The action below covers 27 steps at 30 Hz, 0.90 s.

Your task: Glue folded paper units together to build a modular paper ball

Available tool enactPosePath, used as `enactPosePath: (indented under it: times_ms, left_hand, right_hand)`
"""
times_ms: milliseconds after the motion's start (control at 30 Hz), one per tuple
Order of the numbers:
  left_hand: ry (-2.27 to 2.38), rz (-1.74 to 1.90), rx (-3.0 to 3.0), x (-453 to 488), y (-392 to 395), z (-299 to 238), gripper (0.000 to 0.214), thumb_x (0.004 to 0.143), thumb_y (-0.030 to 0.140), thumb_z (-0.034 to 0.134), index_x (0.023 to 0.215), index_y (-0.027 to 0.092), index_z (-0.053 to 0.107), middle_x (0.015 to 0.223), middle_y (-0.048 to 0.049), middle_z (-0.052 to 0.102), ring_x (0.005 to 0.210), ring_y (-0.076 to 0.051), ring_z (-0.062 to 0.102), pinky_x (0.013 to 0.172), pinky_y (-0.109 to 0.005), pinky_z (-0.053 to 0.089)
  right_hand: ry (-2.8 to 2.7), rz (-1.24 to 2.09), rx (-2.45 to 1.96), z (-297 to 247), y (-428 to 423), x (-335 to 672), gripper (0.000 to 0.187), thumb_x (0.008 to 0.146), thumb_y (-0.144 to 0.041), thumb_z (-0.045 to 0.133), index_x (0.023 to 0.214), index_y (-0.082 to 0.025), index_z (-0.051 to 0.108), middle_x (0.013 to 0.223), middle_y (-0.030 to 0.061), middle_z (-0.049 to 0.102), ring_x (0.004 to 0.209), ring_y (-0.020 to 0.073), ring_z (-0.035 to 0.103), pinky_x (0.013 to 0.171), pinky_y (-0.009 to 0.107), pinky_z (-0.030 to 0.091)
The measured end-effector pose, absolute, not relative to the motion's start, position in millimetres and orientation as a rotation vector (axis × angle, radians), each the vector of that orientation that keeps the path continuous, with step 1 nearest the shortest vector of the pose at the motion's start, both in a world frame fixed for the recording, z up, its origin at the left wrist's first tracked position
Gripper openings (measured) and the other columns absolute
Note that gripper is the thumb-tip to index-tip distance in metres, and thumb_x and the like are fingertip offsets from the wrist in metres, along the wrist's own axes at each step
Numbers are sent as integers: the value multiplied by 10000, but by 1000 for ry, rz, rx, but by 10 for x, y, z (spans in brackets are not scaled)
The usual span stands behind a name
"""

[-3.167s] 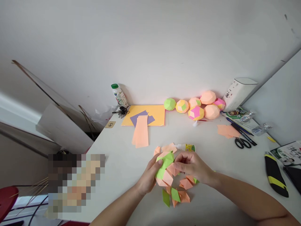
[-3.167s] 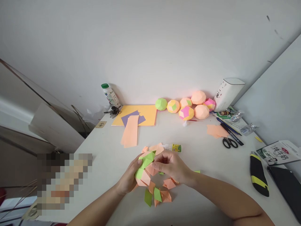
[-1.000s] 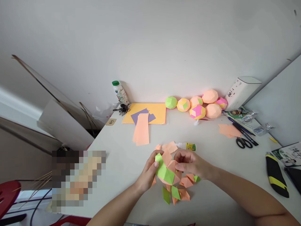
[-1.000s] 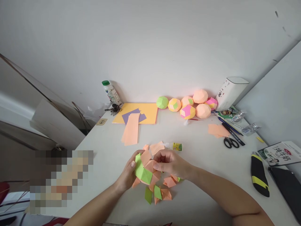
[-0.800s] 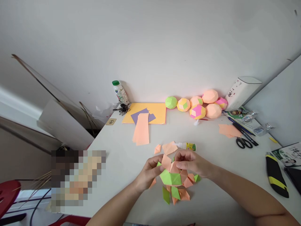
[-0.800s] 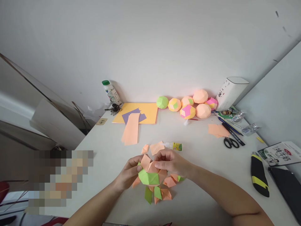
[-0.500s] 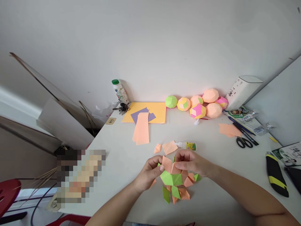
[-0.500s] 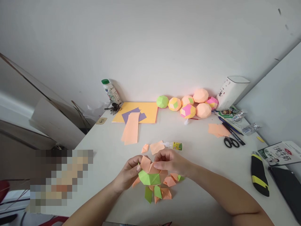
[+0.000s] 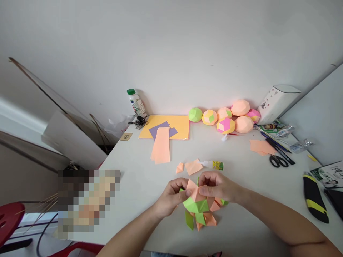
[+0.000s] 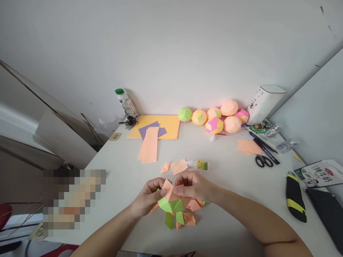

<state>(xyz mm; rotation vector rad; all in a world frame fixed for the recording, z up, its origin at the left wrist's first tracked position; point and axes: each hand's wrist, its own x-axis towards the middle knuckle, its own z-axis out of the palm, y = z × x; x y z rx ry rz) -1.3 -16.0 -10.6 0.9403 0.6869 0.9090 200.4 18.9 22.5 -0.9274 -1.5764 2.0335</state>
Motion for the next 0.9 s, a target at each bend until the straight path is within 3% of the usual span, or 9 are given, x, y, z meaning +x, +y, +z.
enactPosePath:
  times_ms: [467,900]
  left_hand:
    - [677,855,946,-20,-157,-131,250,738,330,698,650,129,579,629,9,543,566,-82,451,548,-223,342]
    - [698,807,996,-20,-132,-128,246,768,327,669,673,120,575,641,6,527,589,-91,449,574,-229,345]
  right_hand:
    - [-1591,2080,-944,223,198,2001,270,749,-374,716,780,-129,609,697,-23,527,596,64,457,511,172,348]
    - [-1535,2115,-1006,144,172,1972,299,745,-375,708,662,-133,553,600,-51,432,548,61,386,496,191,290]
